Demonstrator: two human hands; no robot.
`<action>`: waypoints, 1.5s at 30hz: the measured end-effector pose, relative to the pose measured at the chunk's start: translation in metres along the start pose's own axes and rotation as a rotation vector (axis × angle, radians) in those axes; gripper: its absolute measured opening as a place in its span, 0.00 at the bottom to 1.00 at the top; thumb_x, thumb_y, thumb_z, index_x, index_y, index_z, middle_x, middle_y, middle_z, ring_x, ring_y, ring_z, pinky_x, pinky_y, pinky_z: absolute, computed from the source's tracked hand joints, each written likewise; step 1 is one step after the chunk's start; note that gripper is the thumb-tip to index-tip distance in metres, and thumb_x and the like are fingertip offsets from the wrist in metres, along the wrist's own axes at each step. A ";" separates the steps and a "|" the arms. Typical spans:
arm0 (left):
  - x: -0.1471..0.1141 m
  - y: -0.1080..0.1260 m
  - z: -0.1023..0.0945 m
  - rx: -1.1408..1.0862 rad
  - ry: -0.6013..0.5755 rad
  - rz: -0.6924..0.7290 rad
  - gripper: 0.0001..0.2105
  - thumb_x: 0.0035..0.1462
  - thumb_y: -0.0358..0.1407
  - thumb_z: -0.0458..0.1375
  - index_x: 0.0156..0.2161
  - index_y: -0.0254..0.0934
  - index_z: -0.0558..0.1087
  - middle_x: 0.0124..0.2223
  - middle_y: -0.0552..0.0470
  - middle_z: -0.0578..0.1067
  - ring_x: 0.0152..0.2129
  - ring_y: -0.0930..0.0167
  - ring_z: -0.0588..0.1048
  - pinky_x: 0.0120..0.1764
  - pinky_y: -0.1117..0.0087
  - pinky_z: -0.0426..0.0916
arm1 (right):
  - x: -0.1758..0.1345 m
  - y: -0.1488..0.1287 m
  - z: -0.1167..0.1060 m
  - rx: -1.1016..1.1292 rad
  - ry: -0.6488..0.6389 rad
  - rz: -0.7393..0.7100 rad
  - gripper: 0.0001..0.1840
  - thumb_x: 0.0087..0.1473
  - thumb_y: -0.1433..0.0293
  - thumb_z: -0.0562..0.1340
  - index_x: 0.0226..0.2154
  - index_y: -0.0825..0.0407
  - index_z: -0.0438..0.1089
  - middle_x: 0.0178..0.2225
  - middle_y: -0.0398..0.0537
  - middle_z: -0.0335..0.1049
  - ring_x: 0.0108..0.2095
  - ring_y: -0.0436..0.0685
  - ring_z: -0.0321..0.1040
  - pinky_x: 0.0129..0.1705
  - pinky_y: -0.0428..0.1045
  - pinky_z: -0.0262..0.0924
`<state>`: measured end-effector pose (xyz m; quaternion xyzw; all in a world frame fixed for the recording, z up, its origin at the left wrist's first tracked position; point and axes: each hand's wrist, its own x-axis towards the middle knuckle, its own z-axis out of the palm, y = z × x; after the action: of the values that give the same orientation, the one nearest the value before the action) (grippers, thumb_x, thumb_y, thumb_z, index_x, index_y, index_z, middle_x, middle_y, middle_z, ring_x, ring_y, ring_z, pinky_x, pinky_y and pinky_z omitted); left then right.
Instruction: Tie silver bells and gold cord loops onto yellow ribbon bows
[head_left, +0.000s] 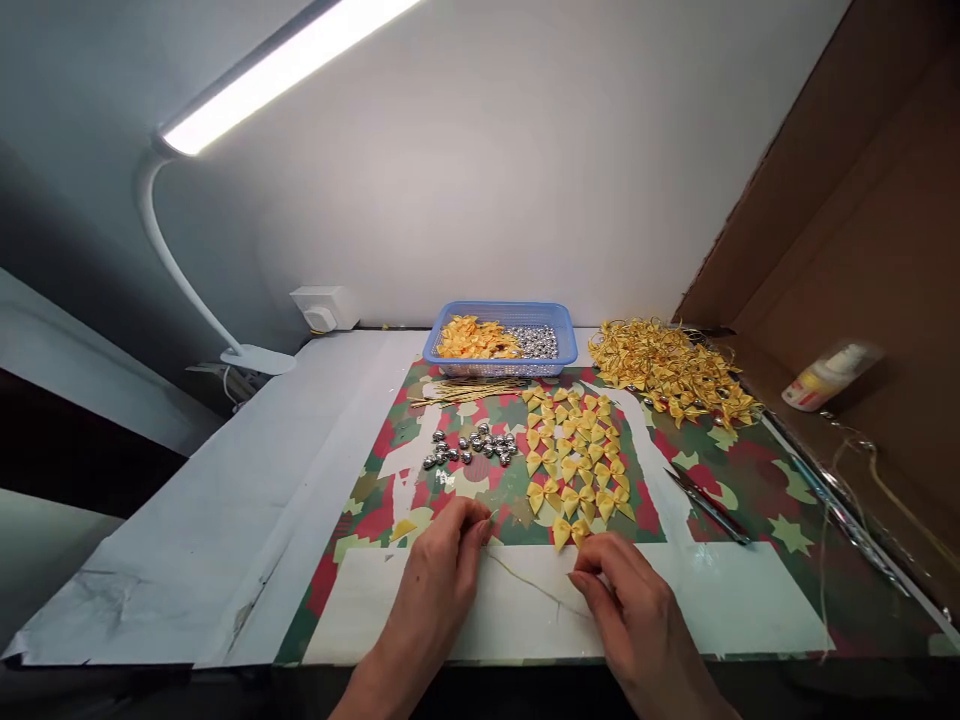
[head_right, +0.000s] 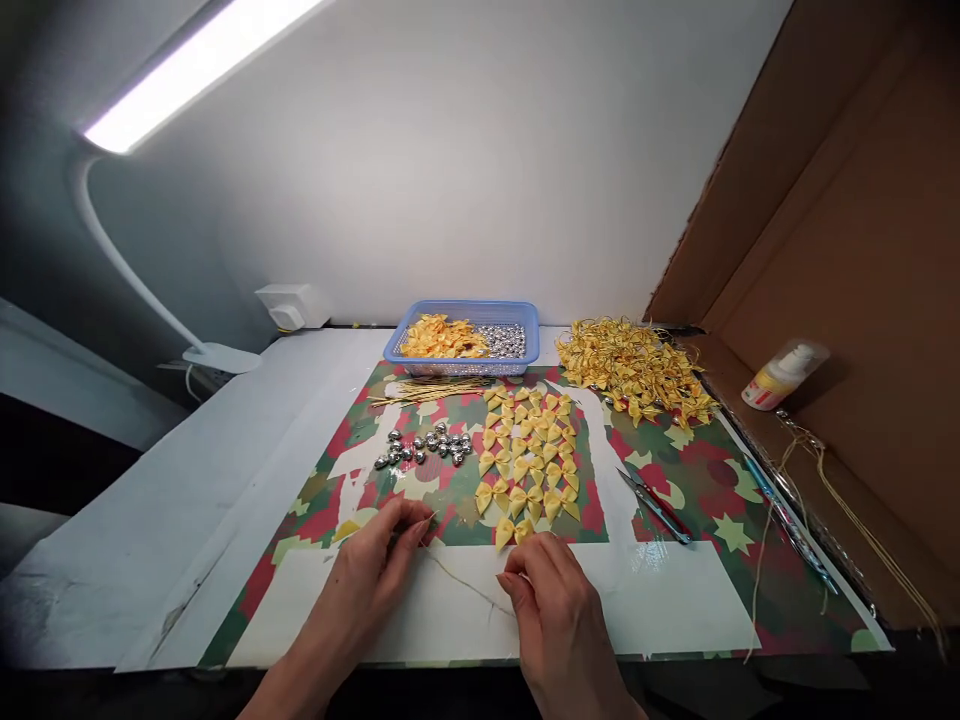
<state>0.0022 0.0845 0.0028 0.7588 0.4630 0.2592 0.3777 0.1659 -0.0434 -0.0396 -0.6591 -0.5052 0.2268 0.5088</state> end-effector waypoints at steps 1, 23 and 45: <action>-0.002 0.001 -0.001 -0.040 -0.017 -0.008 0.09 0.62 0.37 0.53 0.29 0.42 0.68 0.27 0.54 0.73 0.25 0.66 0.72 0.30 0.67 0.67 | 0.000 -0.003 -0.002 0.061 0.007 0.034 0.13 0.67 0.64 0.54 0.31 0.47 0.66 0.33 0.46 0.70 0.36 0.57 0.68 0.38 0.49 0.60; -0.069 0.007 -0.015 -0.013 -0.148 0.274 0.09 0.61 0.33 0.58 0.32 0.42 0.80 0.31 0.52 0.76 0.24 0.71 0.72 0.30 0.73 0.67 | -0.018 -0.061 -0.058 0.871 0.180 0.227 0.08 0.55 0.60 0.71 0.34 0.46 0.77 0.29 0.42 0.68 0.22 0.45 0.58 0.23 0.43 0.57; -0.123 0.055 -0.027 -0.497 -0.152 0.087 0.13 0.59 0.40 0.63 0.25 0.37 0.77 0.32 0.54 0.67 0.29 0.70 0.66 0.33 0.72 0.65 | -0.047 -0.079 -0.014 0.479 -0.292 0.030 0.13 0.51 0.63 0.70 0.24 0.52 0.70 0.25 0.38 0.62 0.25 0.49 0.55 0.28 0.46 0.51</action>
<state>-0.0439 -0.0330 0.0574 0.6791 0.3225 0.3231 0.5748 0.1244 -0.0934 0.0271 -0.4878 -0.4954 0.4396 0.5686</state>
